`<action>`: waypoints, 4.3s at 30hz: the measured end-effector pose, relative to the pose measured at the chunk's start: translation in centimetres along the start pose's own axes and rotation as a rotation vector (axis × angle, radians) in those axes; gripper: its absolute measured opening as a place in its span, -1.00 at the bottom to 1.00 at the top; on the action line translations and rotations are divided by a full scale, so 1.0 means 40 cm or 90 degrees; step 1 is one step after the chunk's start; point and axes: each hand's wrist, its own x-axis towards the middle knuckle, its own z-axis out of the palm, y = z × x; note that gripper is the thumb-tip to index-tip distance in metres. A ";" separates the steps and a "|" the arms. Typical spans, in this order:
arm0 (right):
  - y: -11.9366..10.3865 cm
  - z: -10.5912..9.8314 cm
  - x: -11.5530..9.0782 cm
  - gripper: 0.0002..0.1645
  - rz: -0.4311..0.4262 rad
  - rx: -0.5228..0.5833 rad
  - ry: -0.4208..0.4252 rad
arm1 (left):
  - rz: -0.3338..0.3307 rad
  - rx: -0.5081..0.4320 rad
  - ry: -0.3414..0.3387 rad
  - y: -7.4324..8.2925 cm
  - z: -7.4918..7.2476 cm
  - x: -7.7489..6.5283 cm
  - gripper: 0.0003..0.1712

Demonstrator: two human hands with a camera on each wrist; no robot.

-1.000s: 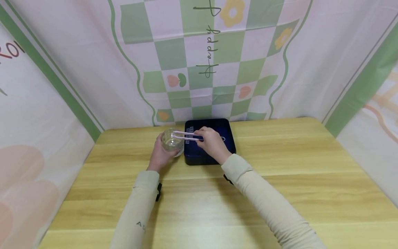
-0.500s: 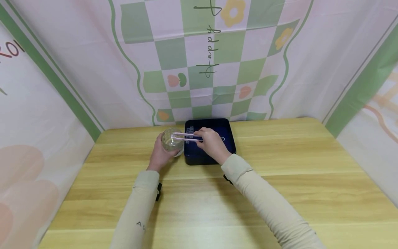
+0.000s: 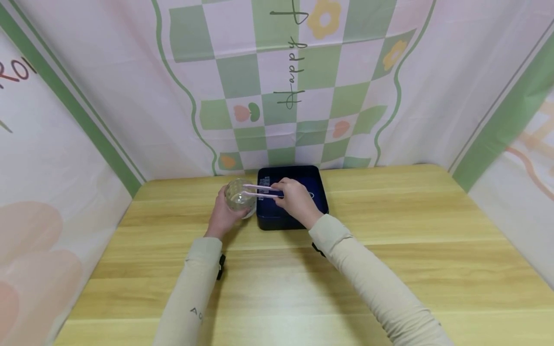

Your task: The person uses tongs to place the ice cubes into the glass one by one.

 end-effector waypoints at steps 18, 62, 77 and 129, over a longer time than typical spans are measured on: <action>0.020 0.006 0.002 -0.58 0.061 0.000 0.076 | 0.003 0.006 0.010 -0.006 0.004 0.003 0.16; 0.058 0.038 -0.006 -0.59 0.146 -0.037 -0.101 | -0.010 0.016 0.004 -0.004 0.006 0.005 0.14; 0.066 0.052 0.002 -0.57 0.140 -0.034 -0.099 | -0.008 0.020 0.009 -0.001 0.003 0.000 0.15; 0.091 0.004 -0.013 -0.66 0.093 -0.034 0.018 | -0.009 0.029 0.013 0.002 0.005 -0.003 0.14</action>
